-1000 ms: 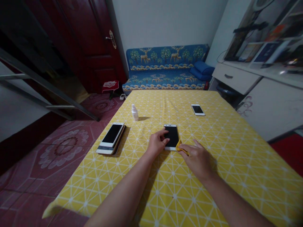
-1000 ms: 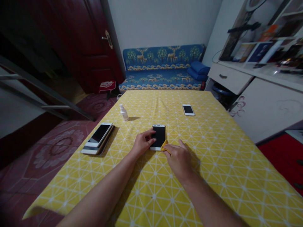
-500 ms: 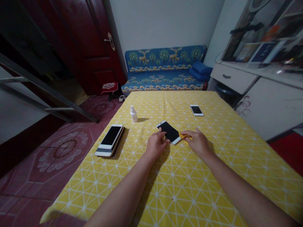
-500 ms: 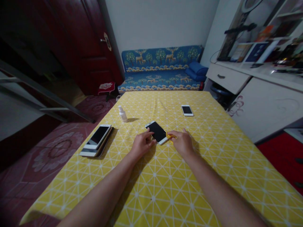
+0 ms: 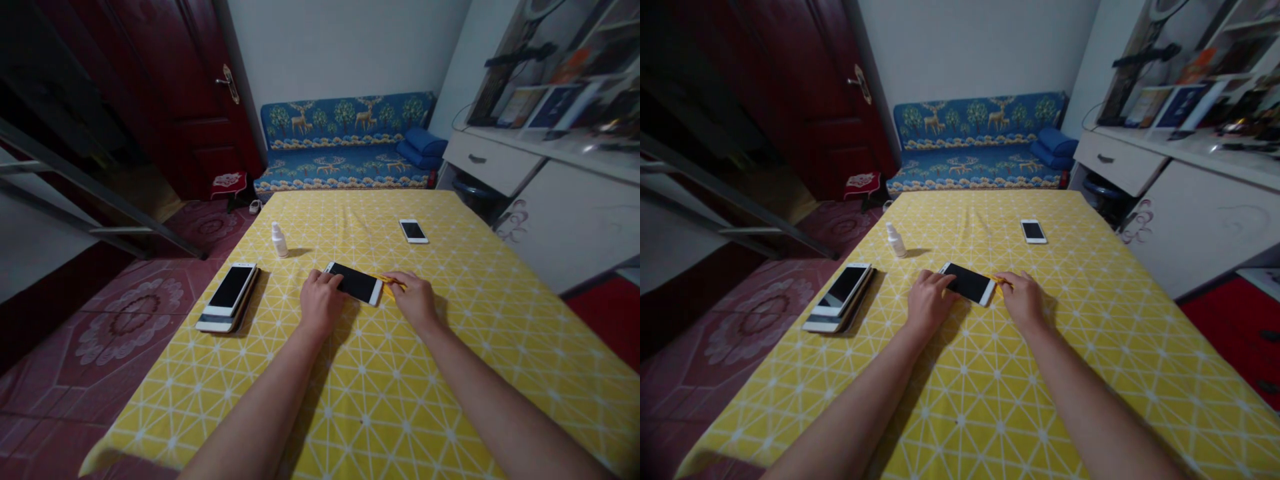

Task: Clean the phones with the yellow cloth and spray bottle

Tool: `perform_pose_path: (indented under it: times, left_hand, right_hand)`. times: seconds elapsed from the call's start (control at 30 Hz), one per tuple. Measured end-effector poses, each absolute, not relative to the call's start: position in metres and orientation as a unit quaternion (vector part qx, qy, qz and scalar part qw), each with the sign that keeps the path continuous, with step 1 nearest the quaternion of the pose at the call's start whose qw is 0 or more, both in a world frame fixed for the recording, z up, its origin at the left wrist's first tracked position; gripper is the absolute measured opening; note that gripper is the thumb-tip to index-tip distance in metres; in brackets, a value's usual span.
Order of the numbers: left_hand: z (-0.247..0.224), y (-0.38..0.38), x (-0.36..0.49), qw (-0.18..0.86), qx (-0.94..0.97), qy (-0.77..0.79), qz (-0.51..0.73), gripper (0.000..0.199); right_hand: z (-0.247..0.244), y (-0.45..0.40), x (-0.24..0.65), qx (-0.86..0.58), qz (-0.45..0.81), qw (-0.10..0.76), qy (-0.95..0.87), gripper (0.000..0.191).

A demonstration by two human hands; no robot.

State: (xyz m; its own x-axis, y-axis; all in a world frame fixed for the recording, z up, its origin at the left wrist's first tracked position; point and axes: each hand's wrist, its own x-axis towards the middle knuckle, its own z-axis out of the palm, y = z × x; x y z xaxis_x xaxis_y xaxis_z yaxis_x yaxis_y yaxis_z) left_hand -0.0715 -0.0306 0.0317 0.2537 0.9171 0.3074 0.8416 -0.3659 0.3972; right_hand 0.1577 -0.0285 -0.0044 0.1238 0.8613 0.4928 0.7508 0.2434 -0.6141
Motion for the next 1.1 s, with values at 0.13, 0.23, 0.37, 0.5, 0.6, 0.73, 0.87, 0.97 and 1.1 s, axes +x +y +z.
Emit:
perform_pose_path:
  times: [0.13,0.23,0.37,0.5,0.6,0.73,0.87,0.97,1.1]
  left_hand:
    - [0.022,-0.023,-0.076,0.115,0.818,0.493,0.273,0.055]
    - [0.02,-0.022,-0.075,0.155,0.834,0.471,0.244,0.054]
    - [0.023,-0.026,-0.072,0.164,0.822,0.489,0.24,0.051]
    - [0.026,-0.027,-0.071,0.172,0.816,0.498,0.238,0.05]
    - [0.025,-0.027,-0.07,0.165,0.816,0.501,0.237,0.05]
    - [0.025,-0.03,-0.067,0.13,0.806,0.525,0.24,0.048]
    - [0.027,-0.034,-0.064,0.096,0.791,0.554,0.241,0.048]
    - [0.027,-0.035,-0.062,0.084,0.784,0.568,0.238,0.05]
    - [0.027,-0.036,-0.062,0.075,0.778,0.577,0.237,0.05]
  right_hand:
    - [-0.004,-0.027,0.159,-0.588,0.056,0.484,-0.646,0.031]
    - [0.0,-0.03,0.156,-0.574,0.065,0.498,-0.646,0.03]
    - [0.008,-0.035,0.156,-0.585,0.078,0.557,-0.584,0.027]
    - [0.01,-0.036,0.16,-0.594,0.059,0.6,-0.532,0.027]
    - [0.008,-0.036,0.159,-0.59,0.066,0.54,-0.597,0.03]
    - [0.005,-0.04,0.152,-0.607,0.072,0.408,-0.678,0.03]
    - [0.008,-0.046,0.145,-0.625,0.031,0.362,-0.691,0.028]
    - [0.012,-0.052,0.142,-0.614,0.012,0.354,-0.705,0.026]
    - [0.016,-0.06,0.137,-0.601,-0.027,0.336,-0.725,0.026]
